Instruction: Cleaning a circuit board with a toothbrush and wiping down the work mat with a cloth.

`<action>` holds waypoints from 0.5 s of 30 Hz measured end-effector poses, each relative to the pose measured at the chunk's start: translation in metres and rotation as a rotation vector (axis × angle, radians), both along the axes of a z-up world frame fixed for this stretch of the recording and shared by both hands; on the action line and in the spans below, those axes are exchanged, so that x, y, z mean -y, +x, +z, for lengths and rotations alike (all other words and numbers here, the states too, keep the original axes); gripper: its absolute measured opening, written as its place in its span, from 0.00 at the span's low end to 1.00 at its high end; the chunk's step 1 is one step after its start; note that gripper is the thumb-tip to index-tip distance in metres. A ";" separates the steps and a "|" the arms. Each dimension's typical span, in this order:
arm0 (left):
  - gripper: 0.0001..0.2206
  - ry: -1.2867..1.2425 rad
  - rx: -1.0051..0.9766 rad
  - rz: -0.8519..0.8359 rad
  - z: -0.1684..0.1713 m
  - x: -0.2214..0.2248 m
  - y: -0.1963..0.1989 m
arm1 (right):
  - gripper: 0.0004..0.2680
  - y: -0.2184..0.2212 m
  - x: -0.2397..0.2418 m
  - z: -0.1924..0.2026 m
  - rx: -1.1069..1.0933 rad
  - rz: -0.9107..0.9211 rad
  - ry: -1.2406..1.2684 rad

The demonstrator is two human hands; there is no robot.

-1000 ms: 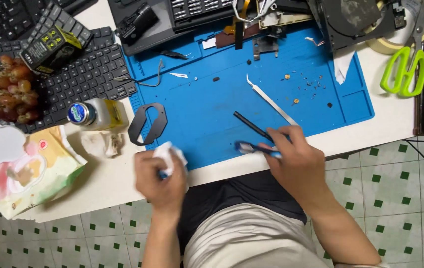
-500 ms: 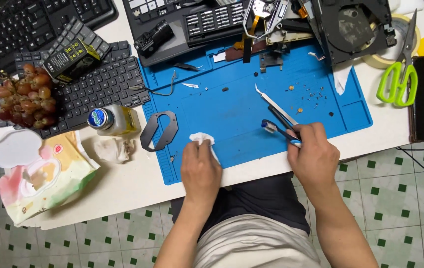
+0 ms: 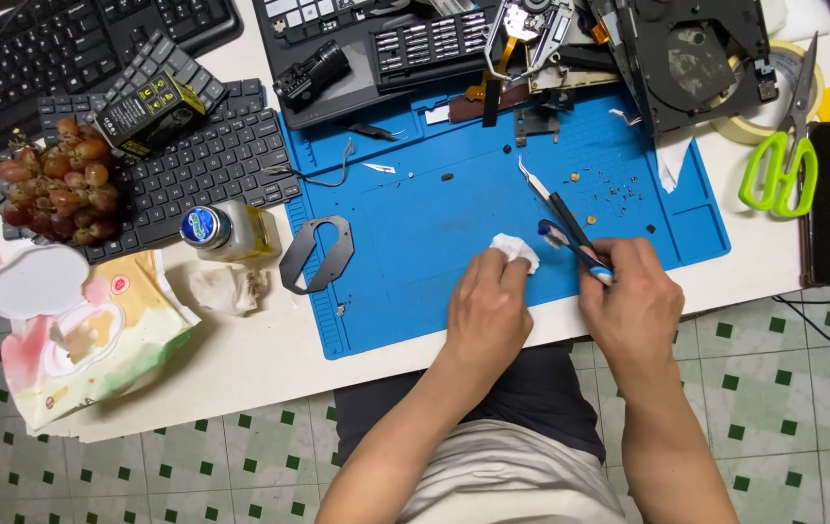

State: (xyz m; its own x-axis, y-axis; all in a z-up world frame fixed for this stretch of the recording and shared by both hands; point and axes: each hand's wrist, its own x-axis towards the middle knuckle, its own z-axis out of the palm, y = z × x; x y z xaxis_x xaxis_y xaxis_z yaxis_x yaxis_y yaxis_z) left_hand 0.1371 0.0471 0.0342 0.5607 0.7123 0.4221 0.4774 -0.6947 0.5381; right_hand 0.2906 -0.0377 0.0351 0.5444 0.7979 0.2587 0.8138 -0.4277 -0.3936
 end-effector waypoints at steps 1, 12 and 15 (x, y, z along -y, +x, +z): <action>0.13 0.001 0.001 0.001 -0.001 -0.002 -0.010 | 0.04 0.001 0.001 0.002 0.001 0.001 0.001; 0.15 -0.170 -0.120 0.189 0.004 -0.017 -0.045 | 0.05 0.000 0.009 -0.019 0.051 0.020 -0.036; 0.18 -0.258 -0.054 -0.034 -0.004 -0.008 -0.025 | 0.08 -0.003 0.006 -0.013 0.048 0.074 -0.053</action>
